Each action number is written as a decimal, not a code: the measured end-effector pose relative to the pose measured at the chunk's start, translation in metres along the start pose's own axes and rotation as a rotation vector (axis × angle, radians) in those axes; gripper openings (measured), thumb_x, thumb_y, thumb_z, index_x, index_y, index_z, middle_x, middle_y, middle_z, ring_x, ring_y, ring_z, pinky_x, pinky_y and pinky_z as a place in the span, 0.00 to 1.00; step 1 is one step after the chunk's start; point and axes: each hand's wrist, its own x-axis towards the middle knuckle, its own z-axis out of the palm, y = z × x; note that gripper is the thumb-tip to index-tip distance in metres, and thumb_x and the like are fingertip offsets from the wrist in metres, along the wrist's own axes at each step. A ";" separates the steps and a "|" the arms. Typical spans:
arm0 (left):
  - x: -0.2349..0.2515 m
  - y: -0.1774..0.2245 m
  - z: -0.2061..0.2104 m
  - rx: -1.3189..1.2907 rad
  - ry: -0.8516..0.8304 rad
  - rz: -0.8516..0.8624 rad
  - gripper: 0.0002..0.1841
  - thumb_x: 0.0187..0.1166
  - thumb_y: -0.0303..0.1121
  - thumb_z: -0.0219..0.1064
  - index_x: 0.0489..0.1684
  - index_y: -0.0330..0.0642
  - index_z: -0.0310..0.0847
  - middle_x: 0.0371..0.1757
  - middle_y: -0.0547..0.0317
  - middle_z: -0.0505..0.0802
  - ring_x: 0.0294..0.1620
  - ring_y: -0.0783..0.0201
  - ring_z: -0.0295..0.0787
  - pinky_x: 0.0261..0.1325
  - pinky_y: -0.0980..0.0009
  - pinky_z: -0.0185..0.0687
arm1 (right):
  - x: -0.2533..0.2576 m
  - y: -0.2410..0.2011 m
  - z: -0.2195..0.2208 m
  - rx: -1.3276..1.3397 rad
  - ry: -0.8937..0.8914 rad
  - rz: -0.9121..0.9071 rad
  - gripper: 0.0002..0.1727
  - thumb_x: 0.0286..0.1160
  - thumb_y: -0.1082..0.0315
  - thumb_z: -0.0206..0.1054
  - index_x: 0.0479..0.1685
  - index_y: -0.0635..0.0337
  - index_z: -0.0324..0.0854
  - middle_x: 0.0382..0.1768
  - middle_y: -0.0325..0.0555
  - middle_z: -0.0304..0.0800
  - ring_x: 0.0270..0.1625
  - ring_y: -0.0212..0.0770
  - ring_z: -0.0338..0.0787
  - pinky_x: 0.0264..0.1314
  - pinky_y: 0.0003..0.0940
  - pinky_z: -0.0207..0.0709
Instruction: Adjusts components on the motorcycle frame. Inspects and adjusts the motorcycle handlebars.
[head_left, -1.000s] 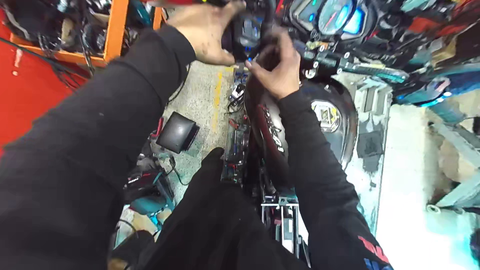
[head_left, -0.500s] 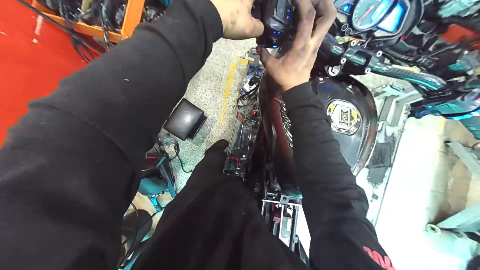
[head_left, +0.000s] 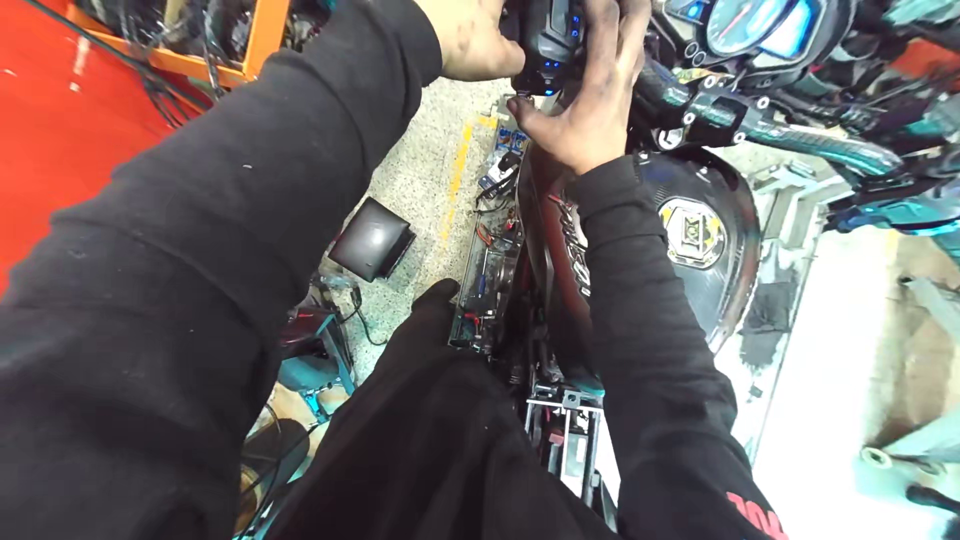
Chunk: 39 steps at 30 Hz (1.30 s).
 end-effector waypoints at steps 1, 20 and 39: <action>0.000 0.000 0.000 0.001 0.003 0.006 0.22 0.68 0.46 0.67 0.56 0.44 0.88 0.51 0.47 0.93 0.57 0.50 0.90 0.58 0.40 0.80 | 0.001 0.001 0.000 -0.011 0.003 -0.004 0.55 0.42 0.33 0.81 0.78 0.53 0.78 0.77 0.63 0.75 0.78 0.61 0.76 0.82 0.60 0.65; 0.000 0.002 -0.005 0.055 -0.092 -0.101 0.33 0.68 0.54 0.63 0.80 0.64 0.74 0.69 0.54 0.89 0.72 0.47 0.84 0.67 0.29 0.73 | 0.002 -0.004 -0.005 -0.021 -0.085 0.057 0.58 0.43 0.26 0.78 0.83 0.46 0.74 0.79 0.57 0.74 0.82 0.60 0.71 0.87 0.63 0.56; 0.002 0.000 -0.008 0.097 -0.048 0.045 0.36 0.67 0.47 0.69 0.83 0.57 0.70 0.71 0.51 0.88 0.75 0.45 0.83 0.74 0.32 0.72 | -0.001 -0.011 -0.003 -0.034 0.000 0.109 0.55 0.37 0.31 0.84 0.80 0.37 0.78 0.75 0.53 0.79 0.80 0.57 0.74 0.87 0.59 0.62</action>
